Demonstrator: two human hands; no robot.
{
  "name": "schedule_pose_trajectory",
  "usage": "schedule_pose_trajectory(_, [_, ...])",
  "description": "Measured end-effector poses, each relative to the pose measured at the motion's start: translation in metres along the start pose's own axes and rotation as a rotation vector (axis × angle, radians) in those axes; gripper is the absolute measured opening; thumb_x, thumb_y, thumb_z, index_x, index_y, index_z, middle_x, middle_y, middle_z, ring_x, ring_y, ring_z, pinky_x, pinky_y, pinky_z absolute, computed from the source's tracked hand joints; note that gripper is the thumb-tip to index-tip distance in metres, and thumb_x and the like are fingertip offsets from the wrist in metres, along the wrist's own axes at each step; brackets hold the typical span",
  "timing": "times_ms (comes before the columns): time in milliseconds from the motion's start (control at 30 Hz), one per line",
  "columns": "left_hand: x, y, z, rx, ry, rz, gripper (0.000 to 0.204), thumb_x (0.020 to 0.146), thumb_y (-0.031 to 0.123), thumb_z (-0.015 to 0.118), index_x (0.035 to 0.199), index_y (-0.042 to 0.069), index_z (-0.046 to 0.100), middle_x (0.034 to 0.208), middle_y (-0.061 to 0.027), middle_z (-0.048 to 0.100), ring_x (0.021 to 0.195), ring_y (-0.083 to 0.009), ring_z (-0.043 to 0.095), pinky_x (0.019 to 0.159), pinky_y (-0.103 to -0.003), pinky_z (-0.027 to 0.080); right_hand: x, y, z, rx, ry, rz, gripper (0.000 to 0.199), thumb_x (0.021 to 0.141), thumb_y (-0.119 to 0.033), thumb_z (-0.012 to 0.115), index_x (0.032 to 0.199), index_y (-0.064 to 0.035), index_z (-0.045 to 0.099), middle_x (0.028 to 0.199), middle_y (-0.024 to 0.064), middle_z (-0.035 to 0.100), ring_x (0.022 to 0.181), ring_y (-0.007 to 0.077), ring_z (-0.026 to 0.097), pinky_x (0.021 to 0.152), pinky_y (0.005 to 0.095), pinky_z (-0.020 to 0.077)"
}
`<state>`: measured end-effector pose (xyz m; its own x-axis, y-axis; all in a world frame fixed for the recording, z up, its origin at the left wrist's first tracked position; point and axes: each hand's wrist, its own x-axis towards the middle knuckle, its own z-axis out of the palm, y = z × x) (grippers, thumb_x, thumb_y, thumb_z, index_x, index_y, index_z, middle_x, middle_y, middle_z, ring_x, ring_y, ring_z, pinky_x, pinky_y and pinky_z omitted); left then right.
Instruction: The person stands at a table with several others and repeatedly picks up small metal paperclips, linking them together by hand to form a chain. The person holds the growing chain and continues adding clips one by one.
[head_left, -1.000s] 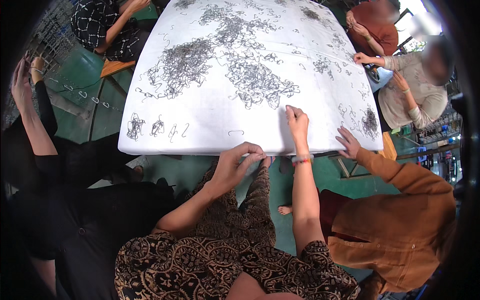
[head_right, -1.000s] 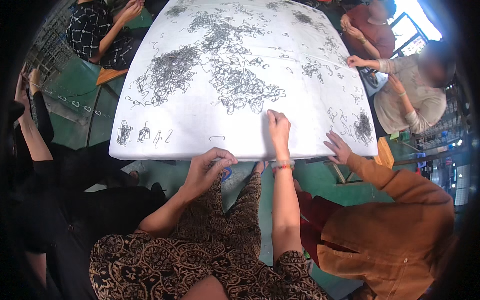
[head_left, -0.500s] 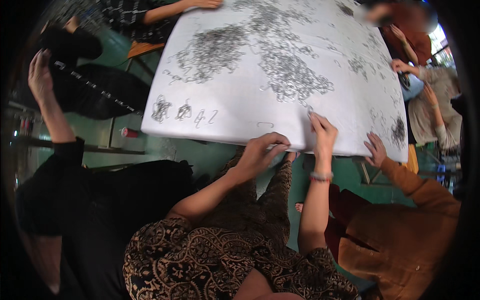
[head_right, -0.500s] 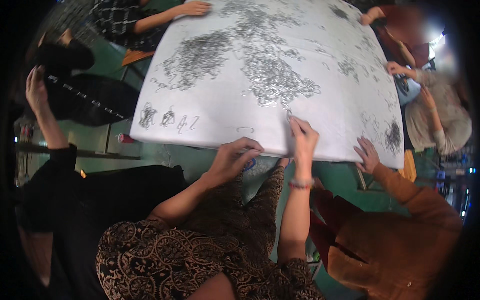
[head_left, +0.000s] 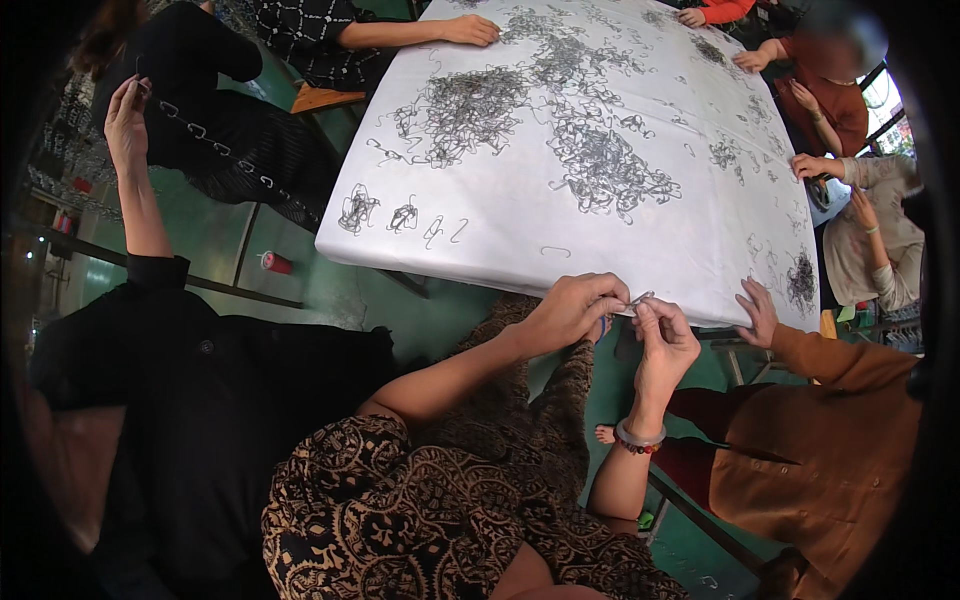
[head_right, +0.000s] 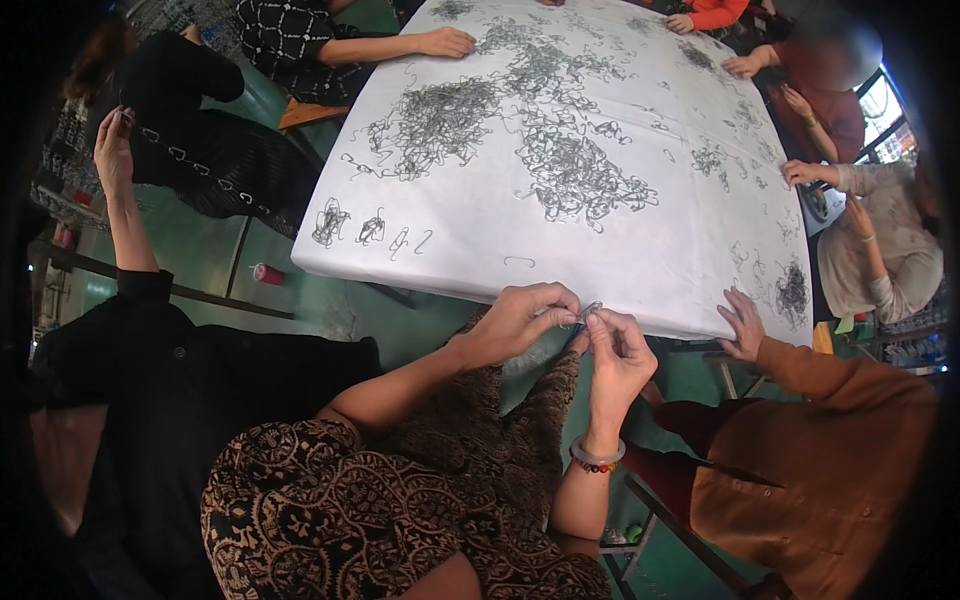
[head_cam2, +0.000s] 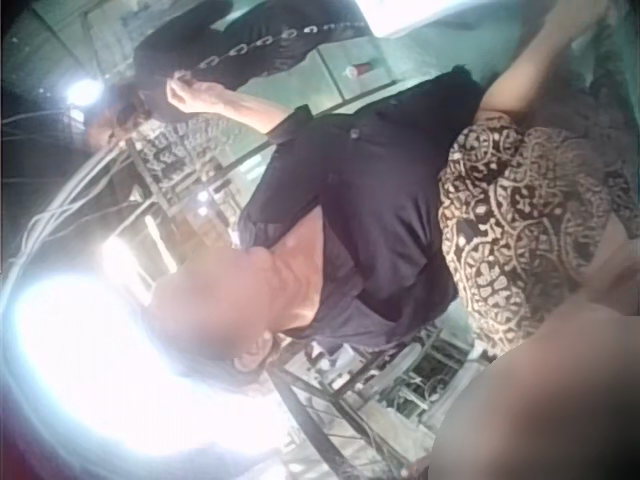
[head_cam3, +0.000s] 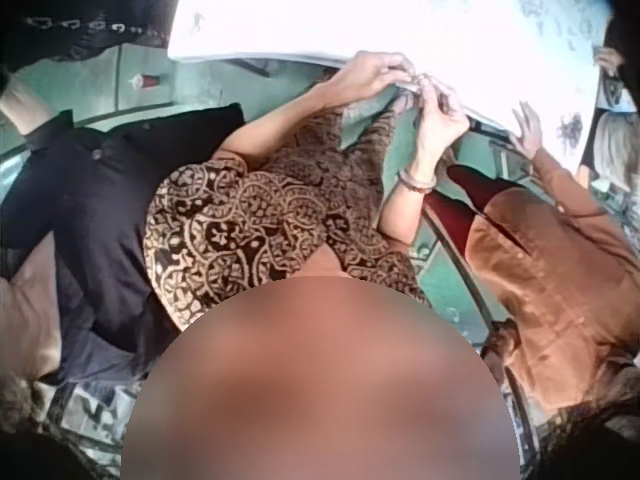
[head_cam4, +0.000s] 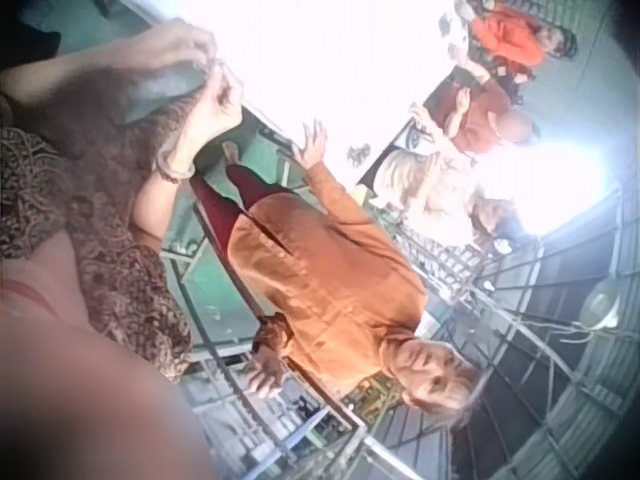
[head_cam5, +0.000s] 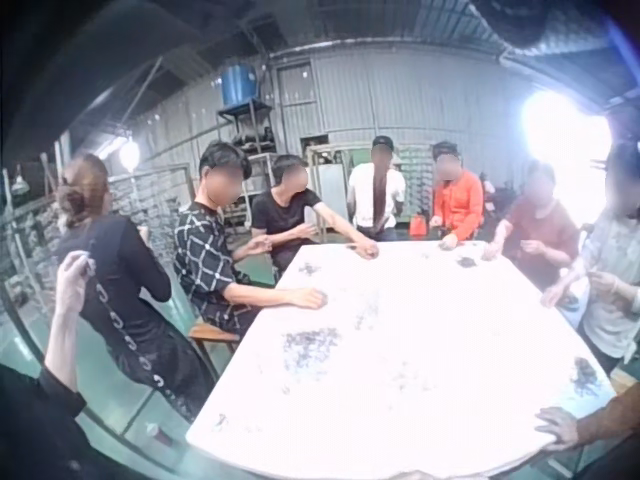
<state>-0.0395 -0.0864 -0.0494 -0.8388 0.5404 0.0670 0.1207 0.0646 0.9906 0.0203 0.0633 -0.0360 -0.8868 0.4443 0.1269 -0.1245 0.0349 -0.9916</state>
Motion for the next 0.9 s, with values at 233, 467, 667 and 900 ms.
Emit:
schedule_pose_trajectory(233, [0.029, -0.027, -0.058, 0.104, 0.338, 0.229, 0.024, 0.091, 0.015, 0.064, 0.113, 0.004, 0.066, 0.104, -0.0081, 0.07, 0.093, -0.0139, 0.065, 0.081, -0.03, 0.05, -0.003, -0.012, -0.002, -0.053, 0.037, -0.079, 0.005, 0.084, 0.008, 0.068, 0.085, 0.0046, 0.065, 0.081, 0.0009, 0.061, 0.069, 0.0041, 0.051, 0.061, 0.0165, 0.0402])
schedule_pose_trajectory(467, [0.123, -0.117, -0.24, 0.809, 0.693, -0.09, 0.016, 0.084, 0.014, 0.066, 0.093, 0.002, 0.072, 0.094, -0.0198, 0.069, 0.082, -0.0354, 0.067, 0.074, -0.043, 0.052, -0.002, -0.017, -0.026, -0.113, 0.04, -0.127, 0.008, 0.08, 0.009, 0.07, 0.082, 0.0038, 0.063, 0.08, 0.0037, 0.061, 0.071, 0.0072, 0.051, 0.062, 0.0182, 0.0401])
schedule_pose_trajectory(667, [0.136, -0.144, -0.242, 1.178, 0.535, -0.07, 0.014, 0.082, 0.013, 0.069, 0.088, 0.0, 0.067, 0.082, -0.0211, 0.068, 0.08, -0.0377, 0.066, 0.075, -0.046, 0.051, -0.01, -0.019, -0.039, -0.061, 0.088, -0.047, 0.008, 0.081, 0.008, 0.07, 0.084, 0.004, 0.064, 0.083, 0.0051, 0.061, 0.074, 0.0087, 0.054, 0.064, 0.0189, 0.0428])
schedule_pose_trajectory(900, [0.109, -0.114, -0.209, 0.89, 0.514, 0.046, 0.016, 0.092, 0.01, 0.054, 0.093, -0.004, 0.06, 0.084, -0.0238, 0.066, 0.083, -0.0426, 0.063, 0.075, -0.047, 0.05, -0.025, -0.028, -0.04, -0.107, 0.07, -0.078, 0.007, 0.081, 0.009, 0.068, 0.083, 0.0042, 0.064, 0.082, 0.0037, 0.06, 0.071, 0.0064, 0.051, 0.06, 0.0176, 0.0392])
